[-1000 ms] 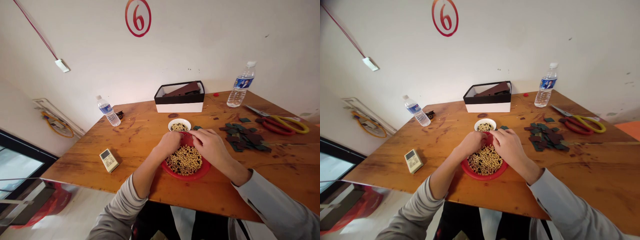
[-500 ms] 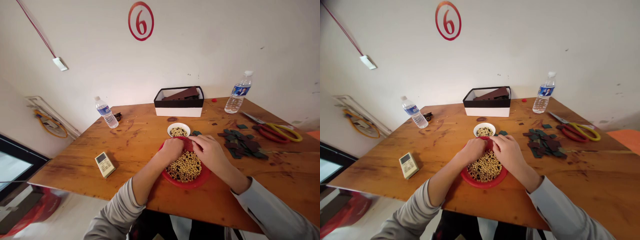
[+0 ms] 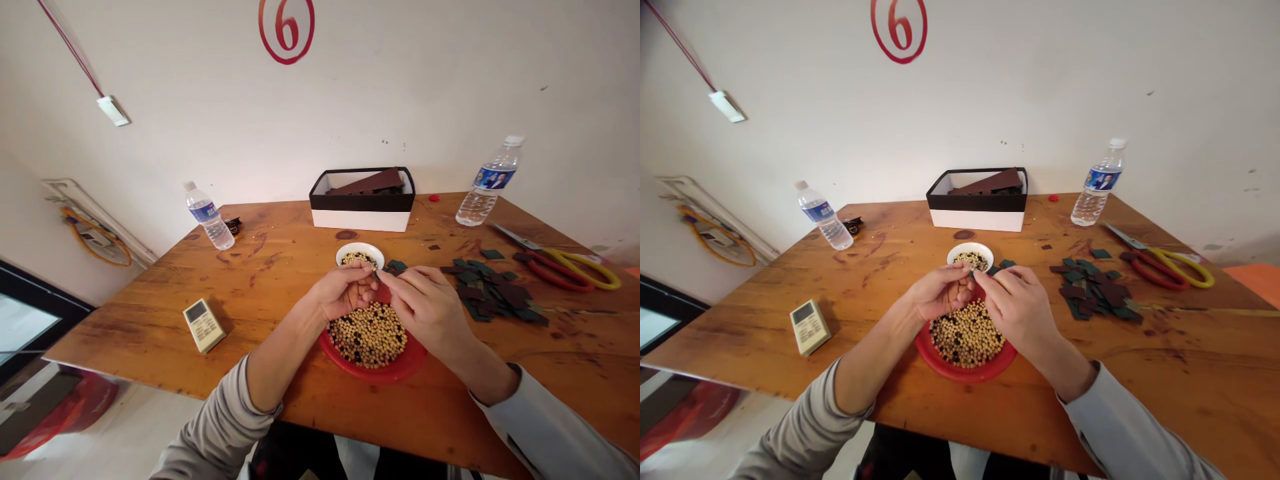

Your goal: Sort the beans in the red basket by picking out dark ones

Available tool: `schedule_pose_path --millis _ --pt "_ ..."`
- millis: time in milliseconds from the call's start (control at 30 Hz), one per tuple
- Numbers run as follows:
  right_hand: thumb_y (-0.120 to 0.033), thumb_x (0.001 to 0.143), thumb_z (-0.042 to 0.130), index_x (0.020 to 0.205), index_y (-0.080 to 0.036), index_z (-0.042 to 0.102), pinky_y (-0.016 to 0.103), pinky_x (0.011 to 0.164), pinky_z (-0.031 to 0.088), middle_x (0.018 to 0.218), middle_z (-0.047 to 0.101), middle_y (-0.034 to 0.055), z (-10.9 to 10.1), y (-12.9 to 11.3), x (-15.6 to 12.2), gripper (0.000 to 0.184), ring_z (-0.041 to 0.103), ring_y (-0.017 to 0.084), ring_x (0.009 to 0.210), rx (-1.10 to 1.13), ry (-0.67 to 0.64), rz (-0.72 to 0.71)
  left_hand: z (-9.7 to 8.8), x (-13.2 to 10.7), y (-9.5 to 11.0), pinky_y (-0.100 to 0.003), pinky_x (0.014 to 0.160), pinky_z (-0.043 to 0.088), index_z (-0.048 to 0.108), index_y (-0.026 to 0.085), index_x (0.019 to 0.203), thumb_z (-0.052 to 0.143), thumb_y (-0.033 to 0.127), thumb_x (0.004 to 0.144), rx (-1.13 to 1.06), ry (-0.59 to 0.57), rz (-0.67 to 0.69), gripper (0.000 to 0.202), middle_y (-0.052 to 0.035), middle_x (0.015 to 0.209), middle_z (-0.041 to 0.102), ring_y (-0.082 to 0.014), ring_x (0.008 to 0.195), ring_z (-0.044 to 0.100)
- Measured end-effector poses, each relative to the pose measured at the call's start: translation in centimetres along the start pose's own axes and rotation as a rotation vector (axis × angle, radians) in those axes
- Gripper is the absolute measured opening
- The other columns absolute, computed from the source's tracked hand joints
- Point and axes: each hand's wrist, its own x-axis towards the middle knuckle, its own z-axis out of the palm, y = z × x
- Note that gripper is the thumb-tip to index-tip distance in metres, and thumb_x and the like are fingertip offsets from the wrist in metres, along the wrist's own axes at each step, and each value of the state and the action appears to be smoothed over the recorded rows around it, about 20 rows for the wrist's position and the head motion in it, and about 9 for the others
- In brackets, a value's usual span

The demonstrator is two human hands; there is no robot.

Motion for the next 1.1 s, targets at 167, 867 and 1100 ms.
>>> schedule_pose_path --millis 167,867,1100 --pt "-0.005 0.083 0.046 0.114 -0.018 0.063 0.034 0.078 0.047 0.071 0.064 0.0015 0.0 -0.2 0.1 0.038 0.056 0.017 0.072 0.003 0.011 0.015 0.1 -0.1 -0.3 -0.017 0.040 0.035 0.048 0.016 0.077 0.060 0.025 0.079 0.041 -0.096 -0.053 0.015 0.0003 0.063 0.058 -0.0069 0.045 0.052" --pt "-0.009 0.084 0.048 0.097 -0.017 0.067 0.032 0.070 0.047 0.078 0.070 0.0041 1.0 0.5 -0.7 0.024 0.060 0.018 0.069 0.045 -0.026 0.235 -0.7 0.2 0.0 -0.029 0.070 0.042 0.062 0.018 0.069 0.047 0.008 0.074 1.559 0.239 0.365 0.018 -0.0070 0.073 0.065 -0.0188 0.069 0.057" --pt "-0.008 0.084 0.048 0.095 -0.016 0.067 0.031 0.070 0.048 0.077 0.070 0.0045 0.9 0.2 -0.5 0.023 0.061 0.018 0.068 0.044 -0.016 0.216 -0.8 0.6 -1.6 -0.033 0.072 0.048 0.064 0.017 0.069 0.047 0.006 0.075 1.806 0.161 0.321 0.021 -0.0121 0.073 0.067 -0.0228 0.070 0.062"
